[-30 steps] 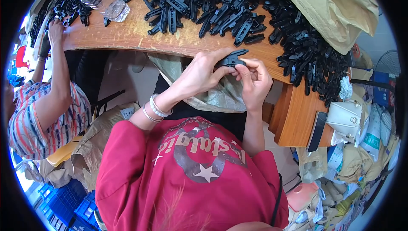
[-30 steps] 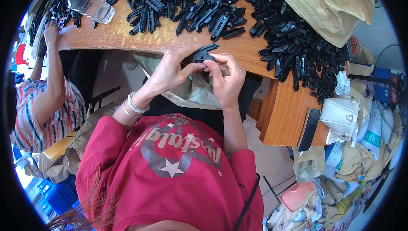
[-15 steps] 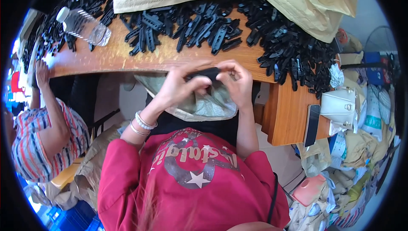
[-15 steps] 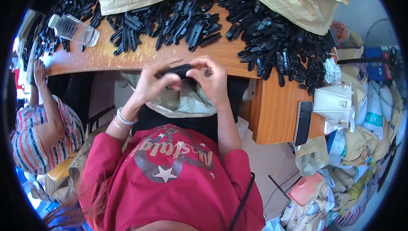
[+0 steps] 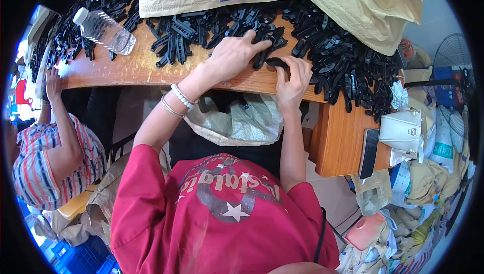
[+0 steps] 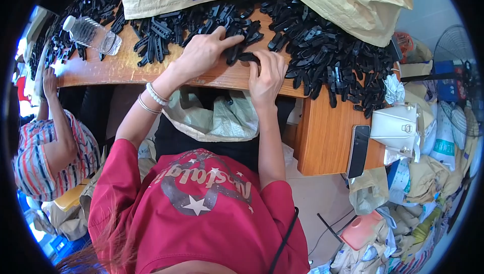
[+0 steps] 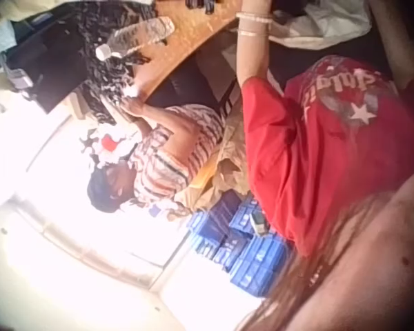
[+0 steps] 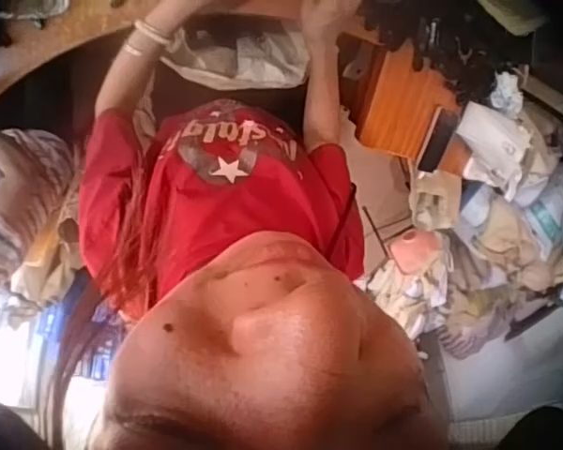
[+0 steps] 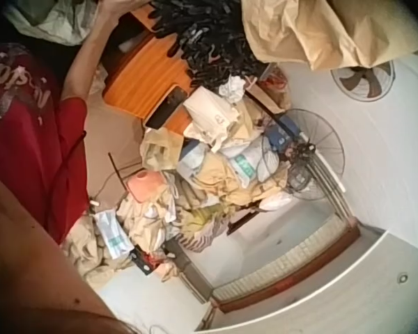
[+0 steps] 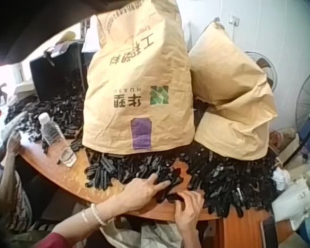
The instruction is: Assembling small black plastic components by hand at a workstation.
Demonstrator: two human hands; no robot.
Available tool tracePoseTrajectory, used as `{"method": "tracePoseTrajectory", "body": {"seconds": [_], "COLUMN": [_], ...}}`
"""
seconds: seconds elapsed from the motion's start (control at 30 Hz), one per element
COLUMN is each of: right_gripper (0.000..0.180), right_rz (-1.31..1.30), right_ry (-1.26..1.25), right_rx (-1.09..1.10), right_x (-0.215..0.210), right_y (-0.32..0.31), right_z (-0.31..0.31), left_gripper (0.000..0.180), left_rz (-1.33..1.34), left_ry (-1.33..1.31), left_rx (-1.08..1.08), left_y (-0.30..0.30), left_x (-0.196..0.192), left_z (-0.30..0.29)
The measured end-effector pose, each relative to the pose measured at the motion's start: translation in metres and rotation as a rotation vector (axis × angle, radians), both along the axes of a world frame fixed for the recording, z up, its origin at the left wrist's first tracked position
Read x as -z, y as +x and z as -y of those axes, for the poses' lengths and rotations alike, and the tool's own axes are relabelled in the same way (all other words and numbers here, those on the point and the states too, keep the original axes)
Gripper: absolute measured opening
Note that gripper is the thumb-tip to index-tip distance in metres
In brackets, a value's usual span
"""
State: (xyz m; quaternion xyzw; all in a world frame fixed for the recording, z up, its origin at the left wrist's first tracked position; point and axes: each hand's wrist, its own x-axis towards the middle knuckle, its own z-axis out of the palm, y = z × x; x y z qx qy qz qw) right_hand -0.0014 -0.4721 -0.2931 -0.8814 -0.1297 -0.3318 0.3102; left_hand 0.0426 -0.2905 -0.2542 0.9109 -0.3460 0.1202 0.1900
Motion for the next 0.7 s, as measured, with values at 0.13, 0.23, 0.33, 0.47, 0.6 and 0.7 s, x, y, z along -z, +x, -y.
{"method": "tracePoseTrajectory", "body": {"seconds": [0.13,0.23,0.33,0.47,0.6,0.7], "right_gripper": [0.022,0.023,0.021,0.019,0.019,0.015], "right_rz": [0.023,-0.064,-0.159,-0.312,-0.421,-0.441], "right_ry": [0.233,0.421,0.812,0.948,0.817,0.735], "right_rx": [-0.018,0.0,-0.067,-0.185,-0.296,-0.307], "right_x": [0.004,0.007,0.004,-0.003,-0.013,-0.019], "right_y": [-0.012,-0.028,-0.036,-0.041,-0.038,-0.039], "right_z": [0.0,0.0,0.007,0.02,0.02,0.009], "left_gripper": [0.029,0.017,0.017,0.013,0.011,0.02], "left_rz": [0.169,0.276,0.293,0.068,-0.681,-0.886], "left_ry": [0.156,0.195,0.111,-0.258,-0.579,-0.798], "left_rx": [0.113,0.263,0.356,0.206,-0.053,0.039], "left_y": [0.006,0.009,0.009,-0.002,-0.012,-0.027], "left_x": [0.001,0.005,0.007,0.004,-0.007,-0.01], "left_z": [0.001,0.005,0.009,0.003,0.0,-0.002]}}
